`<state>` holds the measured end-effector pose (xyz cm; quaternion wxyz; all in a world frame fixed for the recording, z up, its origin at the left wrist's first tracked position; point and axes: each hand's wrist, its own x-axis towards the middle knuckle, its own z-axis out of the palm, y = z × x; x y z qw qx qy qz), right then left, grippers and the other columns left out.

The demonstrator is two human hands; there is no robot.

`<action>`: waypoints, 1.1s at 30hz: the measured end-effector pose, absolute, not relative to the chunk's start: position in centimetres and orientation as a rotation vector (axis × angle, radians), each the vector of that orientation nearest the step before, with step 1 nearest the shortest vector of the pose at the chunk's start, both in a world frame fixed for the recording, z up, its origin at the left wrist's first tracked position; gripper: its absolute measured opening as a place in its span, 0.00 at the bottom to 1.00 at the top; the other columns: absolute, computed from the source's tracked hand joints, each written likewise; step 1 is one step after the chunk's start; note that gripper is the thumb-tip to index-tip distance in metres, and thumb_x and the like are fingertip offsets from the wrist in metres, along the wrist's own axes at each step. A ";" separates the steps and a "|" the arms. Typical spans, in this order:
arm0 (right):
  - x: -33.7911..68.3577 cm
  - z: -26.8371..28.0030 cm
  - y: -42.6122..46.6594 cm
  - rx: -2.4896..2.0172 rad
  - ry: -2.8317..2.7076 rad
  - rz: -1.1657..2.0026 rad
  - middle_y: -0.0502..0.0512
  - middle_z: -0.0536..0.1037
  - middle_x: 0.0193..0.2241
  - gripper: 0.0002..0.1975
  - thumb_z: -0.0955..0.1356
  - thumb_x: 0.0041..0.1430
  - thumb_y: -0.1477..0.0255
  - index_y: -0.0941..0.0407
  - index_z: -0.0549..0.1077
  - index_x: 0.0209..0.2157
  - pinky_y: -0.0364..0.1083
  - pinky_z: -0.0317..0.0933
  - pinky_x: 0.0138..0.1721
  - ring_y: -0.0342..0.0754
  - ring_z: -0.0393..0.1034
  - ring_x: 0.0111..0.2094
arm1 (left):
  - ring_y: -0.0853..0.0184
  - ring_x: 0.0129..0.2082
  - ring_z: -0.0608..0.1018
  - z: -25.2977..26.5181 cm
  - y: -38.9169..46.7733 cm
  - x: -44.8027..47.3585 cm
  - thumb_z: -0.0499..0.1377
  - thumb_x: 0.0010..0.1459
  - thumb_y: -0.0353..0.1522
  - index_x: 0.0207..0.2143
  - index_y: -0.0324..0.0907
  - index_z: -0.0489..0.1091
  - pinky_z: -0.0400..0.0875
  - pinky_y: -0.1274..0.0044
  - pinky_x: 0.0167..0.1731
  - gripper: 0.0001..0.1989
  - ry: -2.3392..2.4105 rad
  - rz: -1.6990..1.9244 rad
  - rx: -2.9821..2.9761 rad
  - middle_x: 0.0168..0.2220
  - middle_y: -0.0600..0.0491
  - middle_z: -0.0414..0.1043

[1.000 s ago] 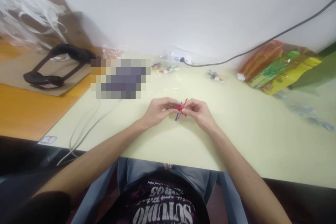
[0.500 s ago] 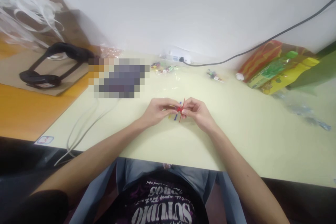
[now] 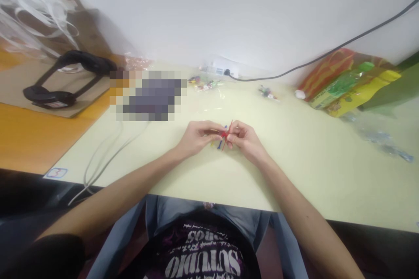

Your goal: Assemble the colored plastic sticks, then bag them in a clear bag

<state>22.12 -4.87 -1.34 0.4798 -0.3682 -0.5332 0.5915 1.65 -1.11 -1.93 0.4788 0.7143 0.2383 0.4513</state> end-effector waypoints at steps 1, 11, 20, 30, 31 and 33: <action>22.1 -1.4 -4.9 -0.899 -1.299 1.444 0.46 0.75 0.23 0.23 0.80 0.51 0.56 0.53 0.66 0.28 0.45 0.60 0.30 0.43 0.66 0.22 | 0.63 0.39 0.85 -2.0 -1.1 1.7 0.71 0.58 0.36 0.42 0.41 0.83 0.83 0.73 0.41 0.10 0.586 1.104 1.742 0.40 0.46 0.84; 21.8 -1.7 -4.8 -0.872 -1.257 1.436 0.45 0.72 0.21 0.24 0.80 0.50 0.55 0.52 0.66 0.28 0.45 0.58 0.27 0.42 0.64 0.20 | 0.63 0.40 0.85 -2.3 -1.2 1.7 0.71 0.59 0.35 0.43 0.42 0.83 0.82 0.73 0.42 0.11 0.596 1.134 1.764 0.40 0.46 0.84; 21.6 -1.8 -4.9 -0.833 -1.228 1.421 0.46 0.73 0.23 0.23 0.80 0.51 0.56 0.53 0.67 0.28 0.44 0.58 0.27 0.42 0.64 0.21 | 0.64 0.38 0.85 -2.5 -1.6 2.0 0.71 0.58 0.37 0.42 0.42 0.83 0.83 0.73 0.40 0.11 0.632 1.205 1.745 0.39 0.47 0.84; 21.8 -2.6 -4.8 -0.812 -1.218 1.439 0.45 0.73 0.21 0.22 0.80 0.52 0.58 0.53 0.67 0.28 0.43 0.57 0.26 0.41 0.64 0.20 | 0.65 0.37 0.85 -2.7 -1.8 2.1 0.71 0.58 0.36 0.42 0.44 0.84 0.82 0.75 0.39 0.11 0.665 1.203 1.755 0.38 0.48 0.84; 21.8 -2.6 -4.8 -0.814 -1.217 1.439 0.45 0.73 0.21 0.22 0.80 0.51 0.57 0.53 0.67 0.28 0.43 0.57 0.26 0.41 0.64 0.20 | 0.65 0.37 0.85 -2.6 -1.8 2.1 0.71 0.58 0.36 0.42 0.44 0.84 0.82 0.75 0.39 0.10 0.662 1.204 1.752 0.38 0.48 0.84; 21.8 -2.7 -4.7 -0.817 -1.220 1.442 0.44 0.73 0.21 0.23 0.80 0.51 0.57 0.53 0.67 0.28 0.43 0.57 0.26 0.41 0.64 0.20 | 0.65 0.36 0.85 -2.5 -1.8 2.1 0.72 0.58 0.36 0.42 0.43 0.84 0.82 0.75 0.39 0.10 0.662 1.207 1.741 0.38 0.48 0.84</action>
